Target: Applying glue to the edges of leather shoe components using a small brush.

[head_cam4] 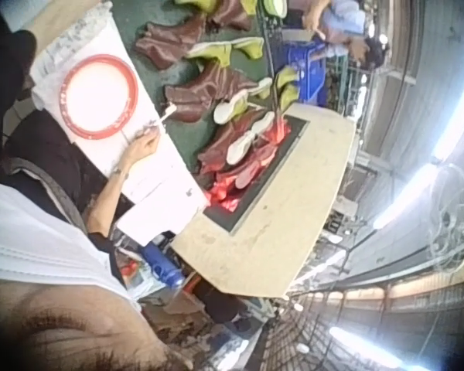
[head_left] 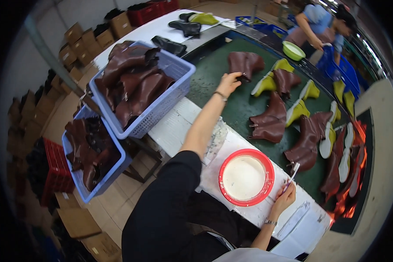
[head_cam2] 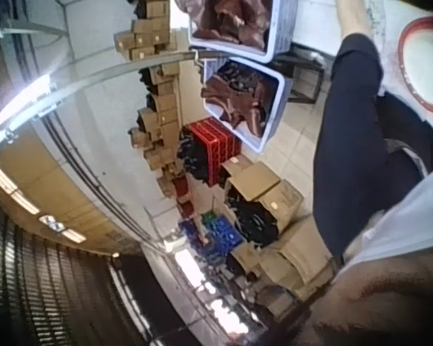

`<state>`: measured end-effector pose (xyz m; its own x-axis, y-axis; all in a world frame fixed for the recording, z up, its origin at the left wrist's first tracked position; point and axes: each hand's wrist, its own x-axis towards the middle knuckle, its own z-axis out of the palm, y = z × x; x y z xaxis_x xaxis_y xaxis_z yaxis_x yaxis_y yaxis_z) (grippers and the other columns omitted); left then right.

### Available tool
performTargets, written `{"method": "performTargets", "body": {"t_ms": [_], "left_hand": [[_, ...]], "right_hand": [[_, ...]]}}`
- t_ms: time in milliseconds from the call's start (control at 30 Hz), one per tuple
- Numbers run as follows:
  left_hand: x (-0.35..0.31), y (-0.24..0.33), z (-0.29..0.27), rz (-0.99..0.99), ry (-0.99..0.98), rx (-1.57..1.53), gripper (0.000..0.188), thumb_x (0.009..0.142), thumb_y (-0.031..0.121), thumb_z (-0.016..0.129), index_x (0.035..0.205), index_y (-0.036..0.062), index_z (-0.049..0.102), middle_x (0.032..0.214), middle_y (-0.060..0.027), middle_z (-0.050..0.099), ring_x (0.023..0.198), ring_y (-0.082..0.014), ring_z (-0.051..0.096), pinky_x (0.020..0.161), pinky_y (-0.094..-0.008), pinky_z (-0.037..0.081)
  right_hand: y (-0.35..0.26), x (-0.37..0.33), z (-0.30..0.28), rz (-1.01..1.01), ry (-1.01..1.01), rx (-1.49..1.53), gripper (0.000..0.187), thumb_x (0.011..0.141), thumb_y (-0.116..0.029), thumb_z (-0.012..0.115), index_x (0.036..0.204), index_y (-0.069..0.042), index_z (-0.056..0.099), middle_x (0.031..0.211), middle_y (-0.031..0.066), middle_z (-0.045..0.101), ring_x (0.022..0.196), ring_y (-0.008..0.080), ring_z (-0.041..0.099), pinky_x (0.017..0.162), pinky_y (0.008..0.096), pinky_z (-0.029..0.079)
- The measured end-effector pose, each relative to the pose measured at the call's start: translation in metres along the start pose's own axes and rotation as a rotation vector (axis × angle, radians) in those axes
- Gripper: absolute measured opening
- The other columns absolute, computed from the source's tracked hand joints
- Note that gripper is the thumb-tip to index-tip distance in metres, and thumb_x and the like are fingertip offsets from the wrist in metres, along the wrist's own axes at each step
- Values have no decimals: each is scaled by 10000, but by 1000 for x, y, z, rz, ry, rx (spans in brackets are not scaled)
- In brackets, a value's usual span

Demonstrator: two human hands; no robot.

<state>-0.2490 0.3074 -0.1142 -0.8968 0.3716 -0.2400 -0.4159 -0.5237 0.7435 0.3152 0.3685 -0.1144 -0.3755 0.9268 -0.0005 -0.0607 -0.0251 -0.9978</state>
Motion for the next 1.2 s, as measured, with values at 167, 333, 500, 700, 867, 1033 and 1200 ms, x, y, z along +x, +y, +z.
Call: {"method": "performTargets", "body": {"t_ms": [167,333,500,700,867,1033,1200], "left_hand": [[-101,-17,66,103,-353,263,748,775,10,736,1467,-13,453,1145,-139,679,887,-198,671,730,-298,555],[-330,116,-3,1330,-211,1003,318,763,-97,626,933,106,803,1003,-75,751,946,-211,699,838,-329,533],[-429,243,-172,1244,833,1494,283,876,29,598,1118,84,734,1067,-127,705,970,-315,660,895,-414,521],[-497,346,-469,282,867,1622,834,822,504,811,1457,39,536,1359,-245,639,1278,-359,608,1067,-415,482],[-480,332,-481,304,787,1587,518,910,190,681,1382,-10,603,1224,-116,713,1101,-202,657,980,-338,510],[-527,364,-425,479,1038,1943,423,829,79,648,1248,29,684,1171,-204,737,1116,-334,703,957,-405,542],[-596,373,-226,1085,870,1707,441,867,-94,518,1269,9,667,1221,-137,725,1112,-233,702,958,-362,545]], "right_hand": [[16,9,-14,-36,87,-123,288,1099,-249,537,1037,-12,689,696,-46,500,504,-1,363,416,176,253],[9,6,-9,-10,104,-92,271,1080,-237,580,1165,-5,690,742,-17,567,506,7,375,418,173,277],[1,-1,-8,-138,68,-231,212,1039,-191,644,1106,-15,743,848,-6,646,544,23,454,457,178,349],[24,11,-7,-43,-30,-150,193,1015,-165,673,992,10,751,775,10,668,519,35,498,433,201,358],[12,4,-9,-152,8,-178,224,1046,-196,627,995,4,714,730,-21,605,492,30,454,419,207,335],[5,1,-17,-140,-20,-131,326,1104,-244,498,867,-40,591,677,-32,493,481,34,421,420,211,340],[-1,3,-12,-123,-33,-124,355,1111,-266,478,860,-40,587,692,-22,506,482,38,424,417,211,347]]}}
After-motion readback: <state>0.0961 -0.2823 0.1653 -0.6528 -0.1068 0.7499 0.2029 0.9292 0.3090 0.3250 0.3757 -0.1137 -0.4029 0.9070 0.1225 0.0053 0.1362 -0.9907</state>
